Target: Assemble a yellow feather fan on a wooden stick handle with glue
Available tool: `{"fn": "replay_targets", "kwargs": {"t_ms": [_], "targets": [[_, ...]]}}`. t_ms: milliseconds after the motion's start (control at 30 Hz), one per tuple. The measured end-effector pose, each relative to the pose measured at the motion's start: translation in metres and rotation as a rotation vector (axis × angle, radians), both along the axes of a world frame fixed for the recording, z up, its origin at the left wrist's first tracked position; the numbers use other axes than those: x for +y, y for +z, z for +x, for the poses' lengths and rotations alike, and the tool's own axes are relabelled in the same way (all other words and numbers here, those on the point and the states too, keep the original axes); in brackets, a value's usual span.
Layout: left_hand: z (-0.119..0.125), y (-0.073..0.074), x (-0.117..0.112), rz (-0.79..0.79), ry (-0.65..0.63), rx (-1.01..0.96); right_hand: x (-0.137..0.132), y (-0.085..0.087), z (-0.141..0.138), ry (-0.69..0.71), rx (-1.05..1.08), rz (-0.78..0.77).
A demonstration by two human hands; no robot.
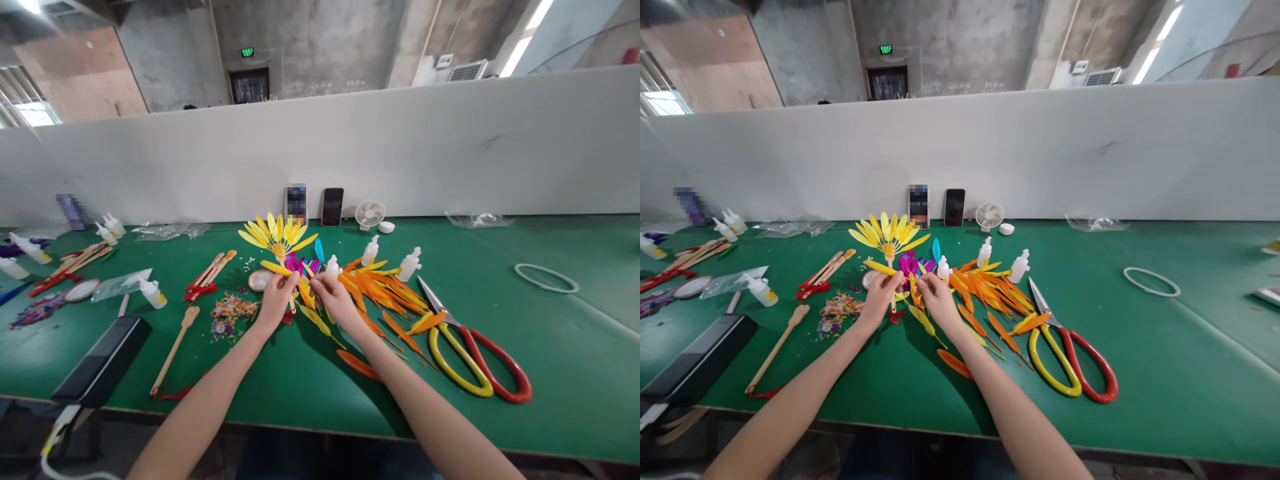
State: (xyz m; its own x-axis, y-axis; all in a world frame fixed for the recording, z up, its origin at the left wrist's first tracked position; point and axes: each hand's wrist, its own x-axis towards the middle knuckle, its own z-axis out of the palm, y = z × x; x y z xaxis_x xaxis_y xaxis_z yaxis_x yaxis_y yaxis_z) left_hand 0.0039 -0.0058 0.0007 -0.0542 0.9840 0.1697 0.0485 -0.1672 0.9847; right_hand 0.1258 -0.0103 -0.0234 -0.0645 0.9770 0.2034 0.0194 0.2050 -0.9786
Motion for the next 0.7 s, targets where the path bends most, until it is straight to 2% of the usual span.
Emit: {"fn": "replay_targets", "kwargs": {"t_ms": [233,500,700], "targets": [[0.0006,-0.0023,0.0,0.002,-0.019,-0.001,0.0022,-0.0015,0.004,0.022,0.022,-0.017],[0.0013,0.0031,-0.0017,-0.011,-0.021,0.013,0.0027,-0.001,0.0036,0.032,0.029,-0.03],[0.0004,-0.0001,-0.0009,0.02,-0.017,0.056,0.0022,-0.0009,0.0032,0.019,0.02,-0.01]]}}
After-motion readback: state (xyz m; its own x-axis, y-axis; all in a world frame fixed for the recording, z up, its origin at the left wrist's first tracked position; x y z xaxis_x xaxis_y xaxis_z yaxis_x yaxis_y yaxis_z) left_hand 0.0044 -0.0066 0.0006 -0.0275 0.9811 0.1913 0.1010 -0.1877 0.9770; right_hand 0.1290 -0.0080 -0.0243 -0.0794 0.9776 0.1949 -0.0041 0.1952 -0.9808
